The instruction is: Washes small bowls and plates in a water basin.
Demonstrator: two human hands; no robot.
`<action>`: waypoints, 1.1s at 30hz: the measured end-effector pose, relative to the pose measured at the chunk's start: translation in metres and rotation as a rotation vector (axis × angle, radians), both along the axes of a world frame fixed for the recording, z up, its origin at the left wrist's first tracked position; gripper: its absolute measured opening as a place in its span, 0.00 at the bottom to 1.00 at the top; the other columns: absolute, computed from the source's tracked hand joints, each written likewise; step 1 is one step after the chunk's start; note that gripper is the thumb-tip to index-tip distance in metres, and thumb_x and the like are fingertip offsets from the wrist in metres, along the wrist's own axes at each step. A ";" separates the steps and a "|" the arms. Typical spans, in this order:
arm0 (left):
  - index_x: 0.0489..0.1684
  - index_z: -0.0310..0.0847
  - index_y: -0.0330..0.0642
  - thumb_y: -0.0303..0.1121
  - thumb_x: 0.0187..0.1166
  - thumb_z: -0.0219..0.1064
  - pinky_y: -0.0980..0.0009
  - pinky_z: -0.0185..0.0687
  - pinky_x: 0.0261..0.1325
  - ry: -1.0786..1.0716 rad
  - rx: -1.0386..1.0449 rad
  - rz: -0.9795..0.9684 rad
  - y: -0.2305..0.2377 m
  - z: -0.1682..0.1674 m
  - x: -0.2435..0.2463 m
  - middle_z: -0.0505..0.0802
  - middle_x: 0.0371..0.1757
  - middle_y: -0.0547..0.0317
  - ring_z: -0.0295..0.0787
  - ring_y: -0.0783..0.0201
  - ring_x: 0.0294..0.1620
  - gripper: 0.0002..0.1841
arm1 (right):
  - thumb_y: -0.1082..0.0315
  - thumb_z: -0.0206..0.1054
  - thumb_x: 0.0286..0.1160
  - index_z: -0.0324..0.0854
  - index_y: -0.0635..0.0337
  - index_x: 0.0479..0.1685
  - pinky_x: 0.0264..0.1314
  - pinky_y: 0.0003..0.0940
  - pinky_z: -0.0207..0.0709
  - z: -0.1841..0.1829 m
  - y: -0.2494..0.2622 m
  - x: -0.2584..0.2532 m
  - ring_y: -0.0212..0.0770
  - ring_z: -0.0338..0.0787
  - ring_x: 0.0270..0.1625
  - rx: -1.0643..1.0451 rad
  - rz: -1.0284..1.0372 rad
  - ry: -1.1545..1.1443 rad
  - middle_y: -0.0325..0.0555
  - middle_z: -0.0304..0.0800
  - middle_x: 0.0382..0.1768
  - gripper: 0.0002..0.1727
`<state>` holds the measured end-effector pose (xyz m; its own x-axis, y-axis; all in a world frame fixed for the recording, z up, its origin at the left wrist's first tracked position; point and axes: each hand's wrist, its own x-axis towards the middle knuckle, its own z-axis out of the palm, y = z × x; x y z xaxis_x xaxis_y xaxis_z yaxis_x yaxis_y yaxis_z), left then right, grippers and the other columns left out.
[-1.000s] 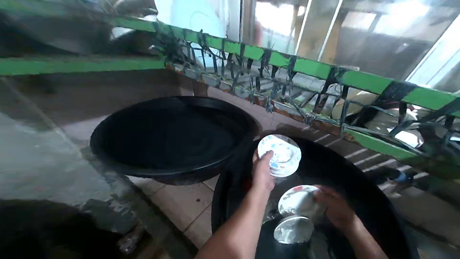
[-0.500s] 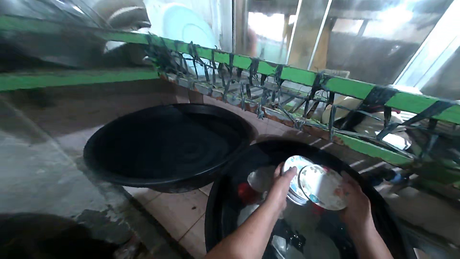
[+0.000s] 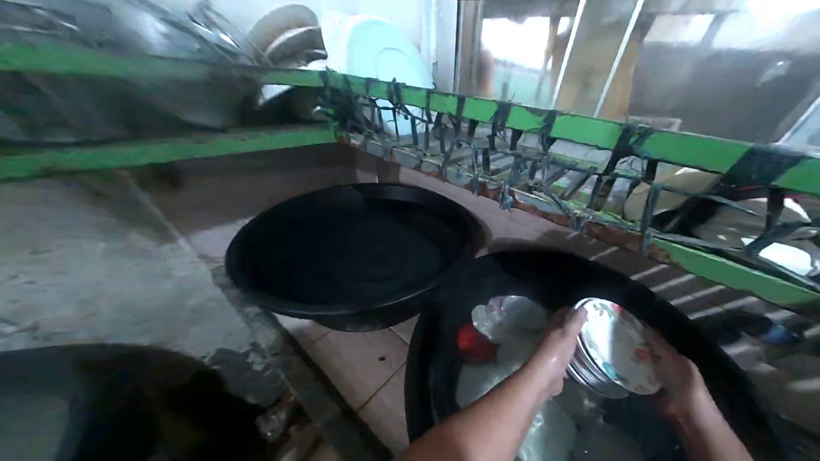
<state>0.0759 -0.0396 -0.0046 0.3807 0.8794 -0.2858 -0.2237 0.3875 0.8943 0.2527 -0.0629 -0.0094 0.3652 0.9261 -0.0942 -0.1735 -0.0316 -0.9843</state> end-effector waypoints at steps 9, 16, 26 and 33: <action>0.90 0.57 0.57 0.57 0.83 0.64 0.43 0.80 0.63 0.095 -0.041 -0.127 -0.002 0.010 -0.004 0.79 0.76 0.39 0.79 0.44 0.71 0.37 | 0.60 0.51 0.93 0.76 0.62 0.72 0.45 0.32 0.85 -0.009 0.002 -0.001 0.32 0.89 0.42 -0.028 -0.063 -0.254 0.45 0.89 0.47 0.20; 0.92 0.53 0.54 0.33 0.71 0.71 0.45 0.82 0.59 0.172 0.024 -0.034 -0.004 0.011 0.002 0.80 0.75 0.37 0.81 0.44 0.69 0.44 | 0.53 0.48 0.93 0.68 0.59 0.83 0.64 0.36 0.81 -0.005 0.000 0.009 0.34 0.86 0.62 -0.028 0.040 -0.452 0.49 0.84 0.66 0.28; 0.98 0.35 0.58 0.32 0.68 0.73 0.43 0.74 0.74 0.119 0.029 -0.074 -0.004 0.006 0.003 0.66 0.88 0.37 0.68 0.43 0.83 0.56 | 0.60 0.59 0.85 0.72 0.63 0.73 0.47 0.26 0.86 -0.005 0.001 0.020 0.25 0.89 0.42 0.090 0.058 -0.334 0.38 0.90 0.45 0.23; 0.96 0.48 0.55 0.46 0.78 0.72 0.46 0.71 0.78 0.135 0.147 -0.131 -0.002 0.019 -0.010 0.73 0.84 0.40 0.72 0.46 0.81 0.45 | 0.65 0.52 0.82 0.68 0.56 0.73 0.49 0.33 0.89 0.001 -0.011 0.023 0.33 0.92 0.47 -0.091 0.273 -0.077 0.41 0.90 0.47 0.21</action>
<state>0.0656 -0.0418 0.0145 0.4612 0.8610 -0.2143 -0.0551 0.2688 0.9616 0.2760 -0.0740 -0.0082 0.1129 0.9801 -0.1631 -0.0714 -0.1557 -0.9852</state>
